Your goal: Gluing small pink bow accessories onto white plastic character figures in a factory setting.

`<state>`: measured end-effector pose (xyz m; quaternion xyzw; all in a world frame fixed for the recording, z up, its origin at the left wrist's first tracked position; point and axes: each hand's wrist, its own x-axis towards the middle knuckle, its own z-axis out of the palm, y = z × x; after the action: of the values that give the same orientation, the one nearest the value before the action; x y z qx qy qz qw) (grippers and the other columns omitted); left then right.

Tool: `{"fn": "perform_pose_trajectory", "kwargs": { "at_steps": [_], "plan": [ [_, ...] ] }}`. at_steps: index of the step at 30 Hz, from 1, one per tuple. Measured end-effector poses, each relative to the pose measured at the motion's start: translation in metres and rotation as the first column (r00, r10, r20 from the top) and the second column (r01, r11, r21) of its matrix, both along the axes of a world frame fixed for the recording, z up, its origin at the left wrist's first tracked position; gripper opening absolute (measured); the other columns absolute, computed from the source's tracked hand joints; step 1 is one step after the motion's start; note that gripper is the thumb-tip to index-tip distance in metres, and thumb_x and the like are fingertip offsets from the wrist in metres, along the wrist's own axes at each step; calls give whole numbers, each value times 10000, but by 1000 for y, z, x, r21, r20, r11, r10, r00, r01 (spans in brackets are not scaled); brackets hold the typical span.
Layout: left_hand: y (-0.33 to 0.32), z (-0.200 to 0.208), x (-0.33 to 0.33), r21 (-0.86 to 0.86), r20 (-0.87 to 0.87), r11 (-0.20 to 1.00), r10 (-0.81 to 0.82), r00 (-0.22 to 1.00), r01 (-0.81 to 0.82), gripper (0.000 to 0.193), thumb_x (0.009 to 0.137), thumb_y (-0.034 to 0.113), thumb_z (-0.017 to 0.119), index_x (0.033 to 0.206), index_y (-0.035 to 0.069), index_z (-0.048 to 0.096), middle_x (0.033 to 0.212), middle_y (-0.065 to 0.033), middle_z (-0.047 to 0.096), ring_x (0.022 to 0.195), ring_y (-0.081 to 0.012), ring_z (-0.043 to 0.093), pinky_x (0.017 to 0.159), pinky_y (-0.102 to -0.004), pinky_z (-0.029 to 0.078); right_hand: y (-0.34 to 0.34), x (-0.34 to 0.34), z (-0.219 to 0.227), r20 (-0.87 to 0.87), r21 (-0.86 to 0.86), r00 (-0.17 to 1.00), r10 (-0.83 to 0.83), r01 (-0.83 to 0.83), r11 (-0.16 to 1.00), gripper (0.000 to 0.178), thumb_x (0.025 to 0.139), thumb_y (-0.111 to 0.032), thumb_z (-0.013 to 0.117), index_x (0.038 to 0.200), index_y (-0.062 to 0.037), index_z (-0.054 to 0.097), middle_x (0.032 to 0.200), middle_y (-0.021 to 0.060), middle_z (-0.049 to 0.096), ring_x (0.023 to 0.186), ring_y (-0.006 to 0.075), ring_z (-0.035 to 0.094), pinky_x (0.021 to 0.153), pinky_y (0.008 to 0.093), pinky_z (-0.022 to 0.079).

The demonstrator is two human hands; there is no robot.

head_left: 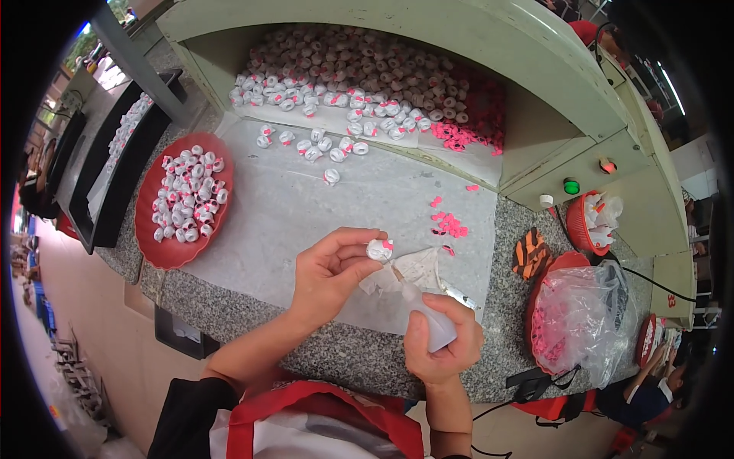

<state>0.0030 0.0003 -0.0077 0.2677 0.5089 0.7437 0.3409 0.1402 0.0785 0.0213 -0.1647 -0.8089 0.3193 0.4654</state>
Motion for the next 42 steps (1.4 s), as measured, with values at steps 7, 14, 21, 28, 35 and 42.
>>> {"fn": "perform_pose_trajectory", "kwargs": {
  "at_steps": [7, 14, 21, 28, 35, 42],
  "plan": [
    [-1, -1, -1, 17, 12, 1000, -9, 1000, 9, 328, 742, -115, 547, 1058, -54, 485, 1044, -171, 556, 941, -218, 569, 807, -314, 479, 0, -1, 1, 1, 11, 1000, -1, 1, 1000, 261, 626, 3, 637, 868, 26, 540, 718, 115, 605, 553, 215, 596, 503, 273, 477],
    [2, 0, -1, 8, 43, 1000, -9, 999, 9, 316, 743, -118, 540, 1049, -57, 487, 1041, -182, 557, 934, -247, 578, 810, -323, 478, 5, 1, 3, 25, -7, 1000, -13, 13, 1000, 250, 636, -5, 633, 866, 25, 540, 719, 116, 608, 558, 205, 598, 507, 269, 477],
    [2, -1, -1, 2, 22, 1000, -28, 999, 28, 313, 747, -118, 533, 1051, -58, 489, 1049, -174, 556, 944, -226, 570, 814, -312, 473, 1, 5, 3, 46, -83, 999, 24, -20, 996, 233, 640, -14, 638, 857, 13, 556, 724, 109, 611, 569, 196, 605, 510, 259, 476],
    [8, -21, 6, -63, 58, 990, -122, 991, 125, 291, 756, -102, 532, 1039, -35, 506, 1022, -124, 567, 941, -172, 561, 811, -279, 464, 33, 10, 15, 64, -767, 983, -170, 157, 622, 189, 729, -53, 567, 899, 17, 527, 743, 94, 594, 608, 152, 579, 517, 240, 453],
    [5, -19, 7, -437, -170, 845, -414, 895, 308, 250, 772, -44, 554, 1015, 8, 529, 909, -71, 597, 829, -121, 578, 771, -236, 455, 93, 13, -68, 401, -565, 905, -146, 369, 738, 268, 712, -64, 579, 966, -40, 496, 768, 93, 584, 709, 236, 616, 546, 296, 473],
    [5, -11, -1, -161, 151, 960, -208, 966, 231, 293, 754, -65, 555, 1039, -24, 504, 931, -102, 601, 857, -157, 597, 753, -255, 472, 73, -10, -57, 685, 129, 610, -399, 437, 890, 154, 698, -138, 603, 828, -60, 630, 760, 123, 589, 645, 290, 580, 601, 354, 449]
  ]
}}
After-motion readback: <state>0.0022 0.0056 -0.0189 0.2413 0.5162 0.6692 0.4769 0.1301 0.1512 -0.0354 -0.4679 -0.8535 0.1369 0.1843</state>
